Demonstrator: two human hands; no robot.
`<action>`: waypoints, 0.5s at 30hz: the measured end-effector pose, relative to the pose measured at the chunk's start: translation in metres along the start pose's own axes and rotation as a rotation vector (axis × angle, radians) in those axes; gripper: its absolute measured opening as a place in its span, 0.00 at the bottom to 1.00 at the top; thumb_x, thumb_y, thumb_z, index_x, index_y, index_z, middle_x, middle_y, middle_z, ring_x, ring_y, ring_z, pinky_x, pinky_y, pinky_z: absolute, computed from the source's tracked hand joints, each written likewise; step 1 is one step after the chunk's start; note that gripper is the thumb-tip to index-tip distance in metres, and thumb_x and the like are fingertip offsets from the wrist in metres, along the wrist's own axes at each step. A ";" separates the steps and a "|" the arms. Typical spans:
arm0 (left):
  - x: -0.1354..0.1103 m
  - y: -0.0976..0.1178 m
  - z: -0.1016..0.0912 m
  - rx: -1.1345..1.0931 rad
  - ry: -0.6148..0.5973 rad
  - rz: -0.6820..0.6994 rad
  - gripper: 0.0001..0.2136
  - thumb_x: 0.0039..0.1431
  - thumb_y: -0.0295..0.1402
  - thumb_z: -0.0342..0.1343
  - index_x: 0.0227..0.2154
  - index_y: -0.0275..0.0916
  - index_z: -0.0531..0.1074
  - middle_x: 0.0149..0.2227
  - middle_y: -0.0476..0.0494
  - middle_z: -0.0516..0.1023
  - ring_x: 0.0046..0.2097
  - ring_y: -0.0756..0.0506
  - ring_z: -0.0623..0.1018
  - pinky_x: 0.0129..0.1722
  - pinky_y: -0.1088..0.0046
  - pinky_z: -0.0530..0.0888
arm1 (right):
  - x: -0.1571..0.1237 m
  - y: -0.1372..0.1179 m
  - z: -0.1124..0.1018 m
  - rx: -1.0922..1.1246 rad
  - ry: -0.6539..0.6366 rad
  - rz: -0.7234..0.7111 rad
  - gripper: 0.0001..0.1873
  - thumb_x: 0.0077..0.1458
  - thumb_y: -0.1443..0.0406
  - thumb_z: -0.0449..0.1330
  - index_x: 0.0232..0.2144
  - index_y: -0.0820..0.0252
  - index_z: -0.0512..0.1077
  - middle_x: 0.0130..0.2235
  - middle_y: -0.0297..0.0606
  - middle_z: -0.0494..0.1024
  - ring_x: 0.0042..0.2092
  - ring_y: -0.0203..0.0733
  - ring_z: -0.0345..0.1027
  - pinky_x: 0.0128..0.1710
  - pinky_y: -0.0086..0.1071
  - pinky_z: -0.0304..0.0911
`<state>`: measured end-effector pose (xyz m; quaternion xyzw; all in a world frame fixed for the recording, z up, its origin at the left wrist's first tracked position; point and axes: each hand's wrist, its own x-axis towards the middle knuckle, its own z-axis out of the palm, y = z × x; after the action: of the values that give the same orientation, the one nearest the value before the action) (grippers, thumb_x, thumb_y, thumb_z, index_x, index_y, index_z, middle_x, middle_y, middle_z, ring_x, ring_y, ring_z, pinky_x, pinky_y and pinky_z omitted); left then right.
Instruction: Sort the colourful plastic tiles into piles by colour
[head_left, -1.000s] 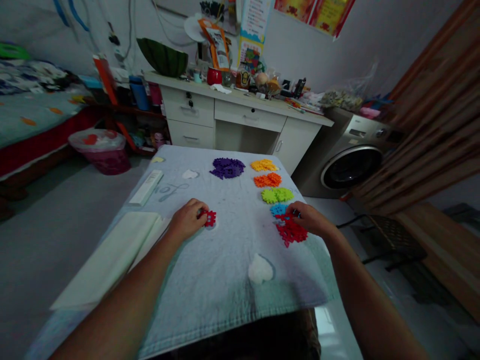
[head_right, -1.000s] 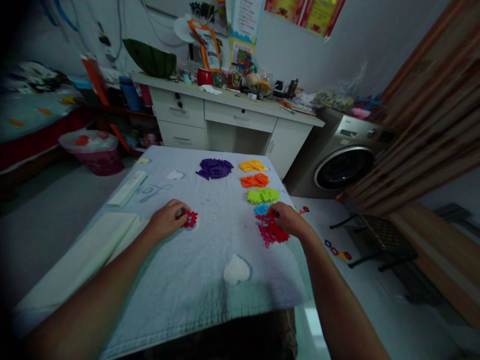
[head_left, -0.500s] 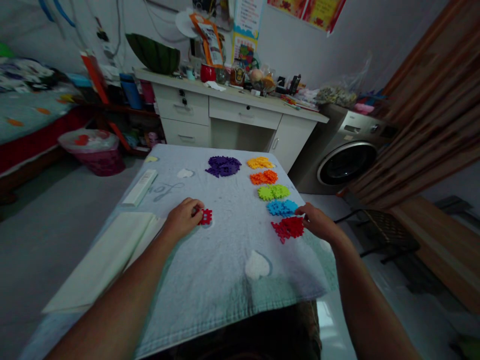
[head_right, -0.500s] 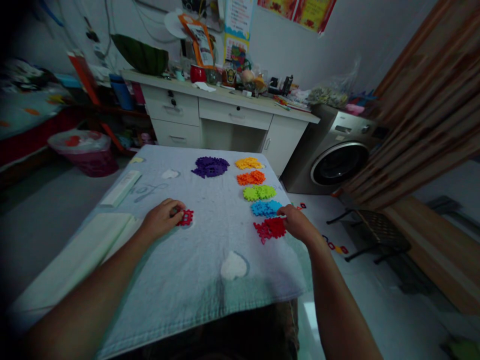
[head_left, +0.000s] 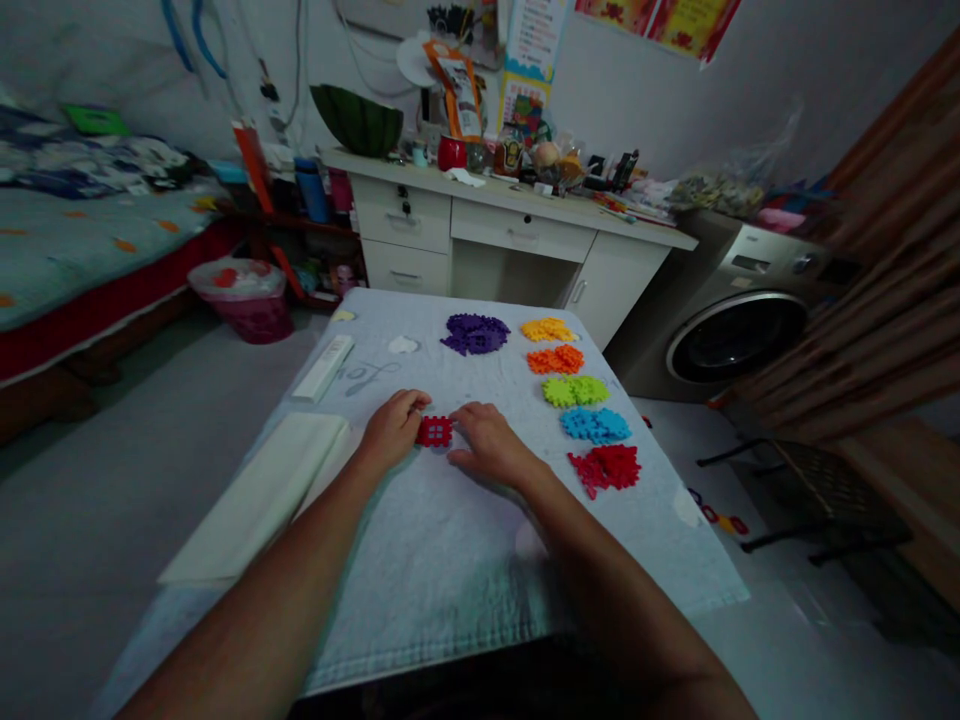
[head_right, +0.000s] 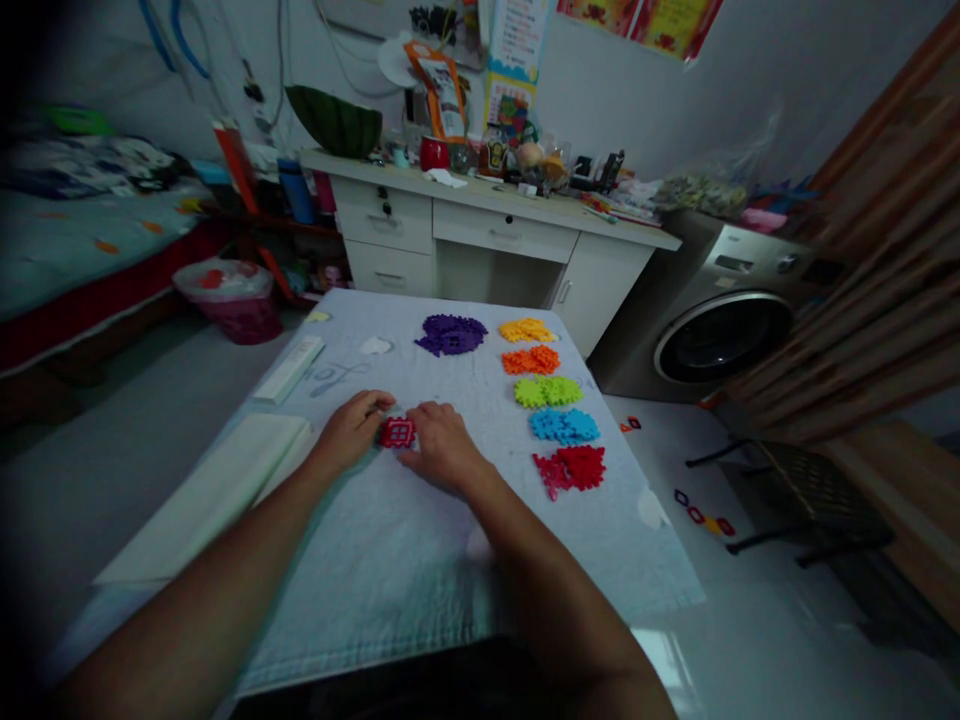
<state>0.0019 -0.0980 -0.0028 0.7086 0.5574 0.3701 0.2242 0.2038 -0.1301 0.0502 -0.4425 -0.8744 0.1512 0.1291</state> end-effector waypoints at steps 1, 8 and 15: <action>0.000 0.000 0.000 -0.003 0.008 0.002 0.14 0.52 0.27 0.44 0.39 0.39 0.71 0.42 0.42 0.76 0.46 0.44 0.75 0.51 0.65 0.71 | 0.005 -0.002 0.008 -0.002 0.032 -0.005 0.29 0.53 0.60 0.66 0.55 0.64 0.67 0.54 0.50 0.70 0.54 0.50 0.62 0.54 0.42 0.57; 0.001 0.000 0.000 -0.016 0.033 -0.012 0.15 0.50 0.25 0.44 0.39 0.39 0.72 0.42 0.42 0.76 0.47 0.44 0.75 0.52 0.63 0.71 | 0.014 0.005 0.031 0.019 0.079 0.009 0.18 0.57 0.60 0.63 0.49 0.60 0.71 0.48 0.43 0.74 0.50 0.46 0.63 0.51 0.38 0.55; 0.000 -0.001 0.000 -0.025 0.043 -0.033 0.15 0.51 0.27 0.45 0.40 0.40 0.72 0.42 0.43 0.76 0.46 0.44 0.76 0.51 0.65 0.72 | 0.004 0.011 0.001 0.040 0.073 0.046 0.14 0.68 0.62 0.49 0.40 0.61 0.73 0.38 0.39 0.77 0.40 0.38 0.67 0.43 0.30 0.55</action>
<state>0.0013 -0.0979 -0.0038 0.6883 0.5689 0.3886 0.2271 0.2093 -0.1205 0.0459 -0.4651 -0.8555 0.1553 0.1663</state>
